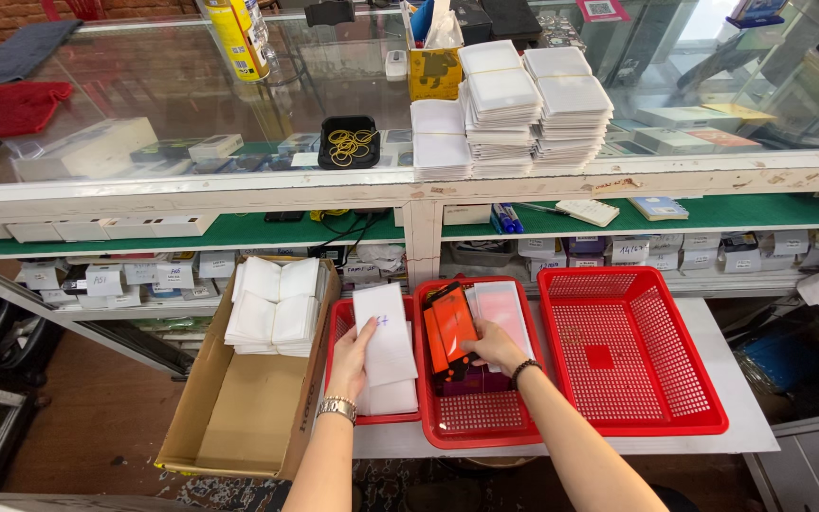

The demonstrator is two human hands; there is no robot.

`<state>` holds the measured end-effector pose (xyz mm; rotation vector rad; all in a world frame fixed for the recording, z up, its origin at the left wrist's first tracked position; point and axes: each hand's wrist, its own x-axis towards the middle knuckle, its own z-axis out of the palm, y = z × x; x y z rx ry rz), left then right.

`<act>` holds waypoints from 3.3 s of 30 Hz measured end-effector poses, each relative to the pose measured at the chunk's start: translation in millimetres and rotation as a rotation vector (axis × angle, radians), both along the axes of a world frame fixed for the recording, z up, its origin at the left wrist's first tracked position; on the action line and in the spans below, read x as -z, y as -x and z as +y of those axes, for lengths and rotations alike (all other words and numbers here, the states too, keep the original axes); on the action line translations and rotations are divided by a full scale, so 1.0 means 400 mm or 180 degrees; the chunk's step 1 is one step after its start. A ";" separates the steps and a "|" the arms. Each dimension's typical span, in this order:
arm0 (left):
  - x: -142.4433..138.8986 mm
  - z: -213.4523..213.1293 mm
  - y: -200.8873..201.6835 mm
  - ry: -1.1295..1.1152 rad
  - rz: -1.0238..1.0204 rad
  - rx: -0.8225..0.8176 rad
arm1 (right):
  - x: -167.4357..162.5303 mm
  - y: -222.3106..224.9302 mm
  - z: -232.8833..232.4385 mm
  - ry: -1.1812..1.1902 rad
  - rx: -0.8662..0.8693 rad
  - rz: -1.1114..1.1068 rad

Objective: The person picks up a phone from a basket, slides it into a clear plastic sleeve, wraps a white paper sleeve around it, and stacks the wrapped phones in the basket. They repeat this for several phones, occasionally moving finished stacks aside.

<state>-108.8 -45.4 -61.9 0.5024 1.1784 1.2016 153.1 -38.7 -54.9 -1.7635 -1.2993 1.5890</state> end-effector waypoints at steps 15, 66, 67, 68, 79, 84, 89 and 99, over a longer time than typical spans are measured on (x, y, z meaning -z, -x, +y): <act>-0.043 -0.014 -0.095 -0.0850 0.0974 0.1095 | -0.082 -0.050 0.076 -0.1577 0.1028 0.1730; -0.081 -0.026 -0.119 -0.1160 0.1184 0.1307 | -0.103 -0.016 0.060 -0.1280 0.0711 0.2476; -0.081 -0.027 -0.118 -0.1178 0.1191 0.1305 | -0.109 -0.021 0.065 -0.1395 0.0742 0.2584; -0.082 -0.028 -0.118 -0.1196 0.1198 0.1302 | -0.115 -0.027 0.070 -0.1413 0.0806 0.2574; -0.071 -0.019 -0.133 -0.1000 0.1104 0.1172 | -0.111 0.011 0.039 -0.1296 0.0604 0.1972; -0.069 -0.016 -0.125 -0.1072 0.1089 0.1177 | -0.161 -0.006 0.055 -0.1740 0.0933 0.2418; -0.074 -0.017 -0.122 -0.1182 0.1038 0.1201 | -0.179 -0.006 0.042 -0.1699 0.0601 0.2308; -0.084 -0.021 -0.126 -0.1217 0.1146 0.1279 | -0.153 -0.004 0.044 -0.1351 0.0230 0.1949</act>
